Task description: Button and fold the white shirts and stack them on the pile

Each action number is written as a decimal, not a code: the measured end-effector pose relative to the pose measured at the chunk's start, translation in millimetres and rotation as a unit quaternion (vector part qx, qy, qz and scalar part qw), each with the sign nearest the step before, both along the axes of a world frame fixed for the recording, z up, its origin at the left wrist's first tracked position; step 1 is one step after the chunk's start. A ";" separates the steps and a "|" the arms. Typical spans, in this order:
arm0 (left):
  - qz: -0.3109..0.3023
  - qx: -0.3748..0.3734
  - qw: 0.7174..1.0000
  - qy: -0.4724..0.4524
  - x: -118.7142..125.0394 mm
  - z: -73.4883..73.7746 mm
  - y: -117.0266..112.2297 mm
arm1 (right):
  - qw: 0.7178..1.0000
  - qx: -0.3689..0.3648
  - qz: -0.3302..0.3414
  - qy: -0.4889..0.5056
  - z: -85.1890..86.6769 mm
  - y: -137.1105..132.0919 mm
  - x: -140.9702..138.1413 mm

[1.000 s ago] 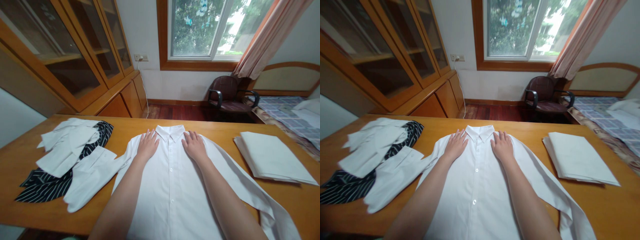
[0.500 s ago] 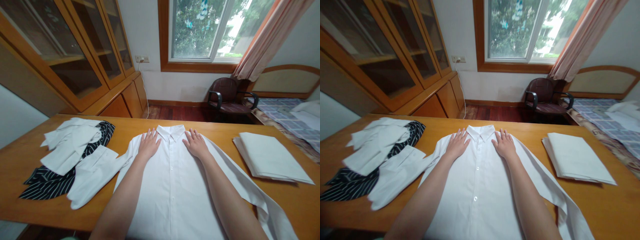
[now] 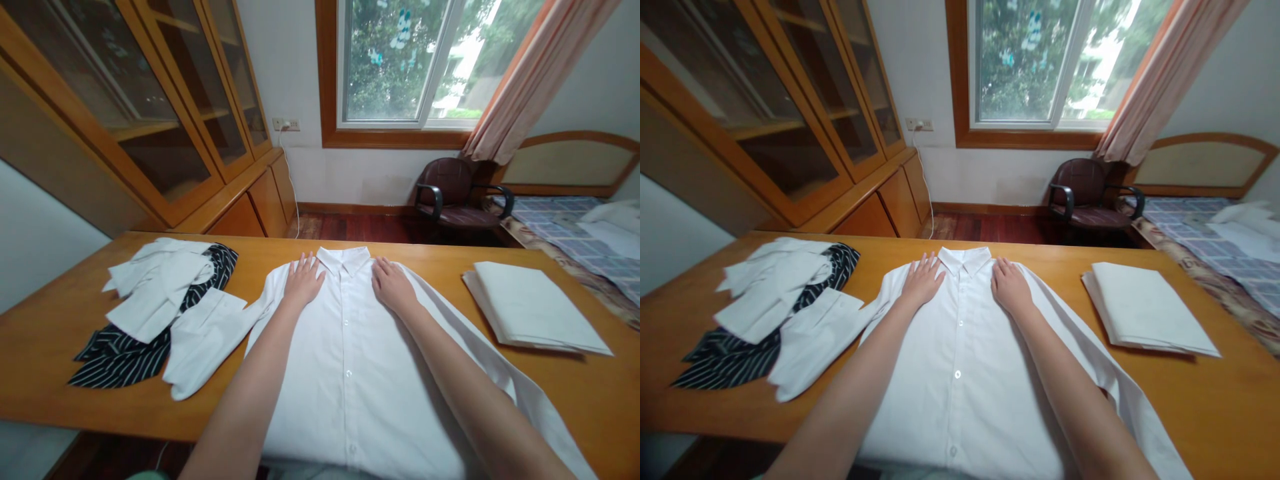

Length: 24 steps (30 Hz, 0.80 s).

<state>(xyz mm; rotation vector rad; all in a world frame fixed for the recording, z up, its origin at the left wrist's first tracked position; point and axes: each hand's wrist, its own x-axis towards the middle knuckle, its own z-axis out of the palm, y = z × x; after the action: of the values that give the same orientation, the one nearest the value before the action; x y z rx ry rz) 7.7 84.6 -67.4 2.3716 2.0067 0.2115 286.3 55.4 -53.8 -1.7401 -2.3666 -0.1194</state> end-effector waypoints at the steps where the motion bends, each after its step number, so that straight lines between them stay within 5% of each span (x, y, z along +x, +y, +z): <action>1: -0.003 0.001 1.000 -0.001 -0.4 -0.3 0.6 | 1.000 0.000 0.003 0.000 0.2 -6.7 -3.2; 7: -0.004 0.097 0.994 -0.041 -3.7 7.1 -2.1 | 0.998 -0.057 -0.004 0.015 -6.8 -49.8 -18.0; 12: -0.040 0.154 0.983 -0.092 0.3 23.8 -26.1 | 0.997 -0.070 -0.018 0.020 -8.5 -54.9 -18.3; 19: -0.033 0.032 0.998 -0.031 17.6 17.6 -75.3 | 0.996 -0.083 -0.021 0.018 -5.5 -40.0 -21.4; 24: -0.030 0.001 1.000 0.002 8.1 5.5 -71.8 | 0.995 -0.096 -0.013 0.017 -5.4 -29.8 -22.5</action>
<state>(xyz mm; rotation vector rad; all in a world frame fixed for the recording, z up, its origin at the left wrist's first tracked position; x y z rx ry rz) 15.8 12.8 -61.8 2.4326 1.9341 0.2068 263.9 25.6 -59.2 -1.8407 -2.4007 0.1358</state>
